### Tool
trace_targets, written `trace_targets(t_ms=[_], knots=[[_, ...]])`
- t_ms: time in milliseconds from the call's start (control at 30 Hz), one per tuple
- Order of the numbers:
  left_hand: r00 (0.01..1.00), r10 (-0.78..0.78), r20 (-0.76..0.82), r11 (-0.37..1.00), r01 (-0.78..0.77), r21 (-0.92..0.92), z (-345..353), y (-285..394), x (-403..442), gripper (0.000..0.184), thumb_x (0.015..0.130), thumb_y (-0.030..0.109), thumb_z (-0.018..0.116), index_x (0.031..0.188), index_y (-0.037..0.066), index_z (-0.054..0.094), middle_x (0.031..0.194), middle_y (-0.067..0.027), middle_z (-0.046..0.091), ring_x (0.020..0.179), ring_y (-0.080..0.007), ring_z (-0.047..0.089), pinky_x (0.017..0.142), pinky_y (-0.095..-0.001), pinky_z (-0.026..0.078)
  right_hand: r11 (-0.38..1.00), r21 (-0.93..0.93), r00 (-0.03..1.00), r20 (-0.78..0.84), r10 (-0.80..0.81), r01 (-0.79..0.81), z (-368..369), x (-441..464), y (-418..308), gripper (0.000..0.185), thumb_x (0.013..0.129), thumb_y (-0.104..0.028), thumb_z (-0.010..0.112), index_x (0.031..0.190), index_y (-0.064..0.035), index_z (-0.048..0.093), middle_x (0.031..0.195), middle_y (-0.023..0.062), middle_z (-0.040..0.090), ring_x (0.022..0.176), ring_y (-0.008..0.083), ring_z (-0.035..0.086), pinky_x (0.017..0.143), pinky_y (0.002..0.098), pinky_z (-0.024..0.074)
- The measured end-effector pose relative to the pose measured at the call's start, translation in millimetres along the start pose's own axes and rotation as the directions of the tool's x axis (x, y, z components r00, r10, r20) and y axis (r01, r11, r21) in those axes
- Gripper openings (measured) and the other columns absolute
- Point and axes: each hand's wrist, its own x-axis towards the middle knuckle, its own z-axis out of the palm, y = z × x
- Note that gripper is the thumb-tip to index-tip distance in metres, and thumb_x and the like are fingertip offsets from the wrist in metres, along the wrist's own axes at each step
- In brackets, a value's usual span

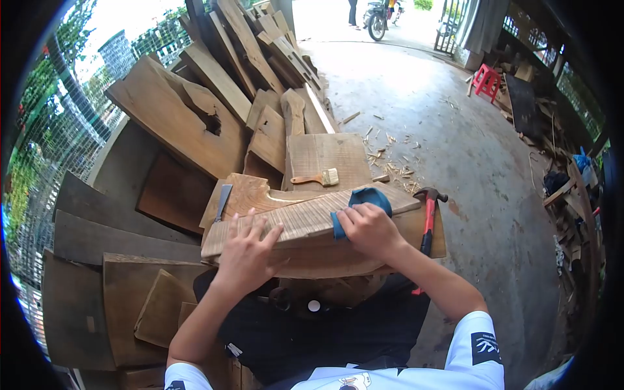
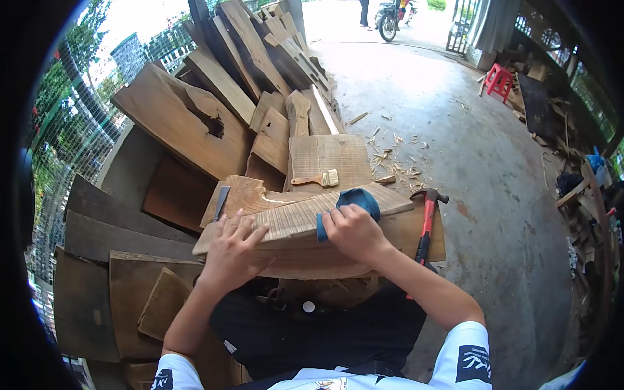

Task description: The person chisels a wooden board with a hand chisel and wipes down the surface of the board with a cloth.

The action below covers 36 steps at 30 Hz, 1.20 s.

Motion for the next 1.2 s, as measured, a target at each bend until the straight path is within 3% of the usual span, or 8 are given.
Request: trace_targets(t_ms=[67, 233, 500, 667, 767, 867, 967, 1200], knots=[[0.977, -0.206, 0.056, 0.955, 0.213, -0.208, 15.7, -0.8, 7.4, 0.046, 0.090, 0.040, 0.076, 0.121, 0.007, 0.067, 0.122, -0.0186, 0.068, 0.119, -0.0365, 0.065, 0.101, -0.0470, 0.050, 0.999, 0.028, 1.000, -0.007, -0.015, 0.015, -11.1, 14.4, 9.4, 0.006, 0.079, -0.011, 0.066, 0.083, -0.0076, 0.063, 0.079, 0.0074, 0.070, 0.075, 0.0225, 0.069, 0.069, 0.0336, 0.0534], [0.875, -0.133, -0.465, 0.986, 0.068, -0.155, 28.6, -27.4, 21.8, 0.036, 0.076, 0.037, 0.090, 0.079, 0.010, 0.068, 0.069, -0.0042, 0.067, 0.068, -0.0269, 0.069, 0.065, -0.0393, 0.053, 0.995, 0.090, 0.981, 0.183, -0.064, 0.048, -47.7, 40.0, 31.2, 0.021, 0.070, -0.012, 0.076, 0.087, -0.0087, 0.063, 0.077, 0.0062, 0.068, 0.083, 0.0250, 0.072, 0.075, 0.0381, 0.0565], [0.875, -0.119, -0.470, 0.969, 0.000, -0.246, -9.0, -28.1, 38.6, 0.044, 0.068, 0.041, 0.094, 0.080, 0.009, 0.066, 0.071, -0.0048, 0.066, 0.069, -0.0269, 0.066, 0.068, -0.0398, 0.052, 0.962, 0.270, 0.953, 0.299, -0.052, -0.032, -112.5, 51.6, 52.4, 0.021, 0.075, -0.017, 0.080, 0.085, -0.0080, 0.064, 0.073, 0.0103, 0.066, 0.076, 0.0321, 0.070, 0.073, 0.0447, 0.0557], [0.848, 0.017, -0.529, 0.998, -0.049, -0.046, 8.5, 12.0, 32.2, 0.049, 0.080, 0.044, 0.087, 0.116, 0.015, 0.072, 0.127, -0.0085, 0.058, 0.119, -0.0277, 0.058, 0.098, -0.0449, 0.048, 0.910, 0.385, 0.882, 0.469, -0.050, -0.154, -98.4, 37.1, 60.2, 0.023, 0.080, -0.024, 0.078, 0.079, -0.0046, 0.066, 0.069, 0.0175, 0.067, 0.074, 0.0380, 0.071, 0.072, 0.0473, 0.0561], [0.782, 0.420, -0.460, 0.839, -0.528, -0.132, 56.8, 55.0, -10.6, 0.082, 0.086, 0.042, 0.081, 0.157, 0.023, 0.045, 0.148, -0.0139, 0.050, 0.144, -0.0321, 0.045, 0.114, -0.0491, 0.042, 0.910, 0.373, 0.871, 0.490, -0.027, -0.182, -87.5, 28.7, 63.5, 0.024, 0.079, -0.025, 0.078, 0.079, -0.0040, 0.066, 0.069, 0.0178, 0.067, 0.073, 0.0383, 0.070, 0.071, 0.0471, 0.0557], [0.839, 0.543, 0.032, 0.693, -0.427, -0.581, 88.8, 66.2, -22.1, 0.095, 0.079, 0.054, 0.083, 0.160, 0.030, 0.040, 0.166, -0.0151, 0.033, 0.159, -0.0362, 0.024, 0.128, -0.0581, 0.024, 0.914, 0.361, 0.867, 0.498, -0.020, -0.186, -84.4, 28.5, 60.8, 0.024, 0.079, -0.024, 0.079, 0.080, -0.0032, 0.066, 0.070, 0.0181, 0.067, 0.073, 0.0381, 0.070, 0.070, 0.0474, 0.0554], [0.842, 0.511, 0.174, 0.764, -0.352, -0.541, 105.5, 62.7, -19.0, 0.098, 0.075, 0.053, 0.085, 0.160, 0.030, 0.041, 0.167, -0.0140, 0.032, 0.160, -0.0358, 0.021, 0.129, -0.0589, 0.019, 0.921, 0.349, 0.866, 0.499, -0.023, -0.176, -87.9, 32.5, 61.3, 0.023, 0.077, -0.021, 0.079, 0.081, -0.0027, 0.065, 0.070, 0.0181, 0.067, 0.074, 0.0382, 0.070, 0.071, 0.0478, 0.0554], [0.917, 0.377, 0.128, 0.801, -0.253, -0.542, 138.6, 71.3, -11.4, 0.099, 0.070, 0.045, 0.088, 0.158, 0.031, 0.046, 0.172, -0.0134, 0.027, 0.161, -0.0349, 0.017, 0.130, -0.0545, 0.012, 0.953, 0.282, 0.897, 0.441, -0.025, -0.112, -95.8, 32.2, 54.0, 0.028, 0.071, -0.019, 0.082, 0.083, -0.0060, 0.061, 0.073, 0.0140, 0.064, 0.077, 0.0373, 0.068, 0.071, 0.0484, 0.0535]])
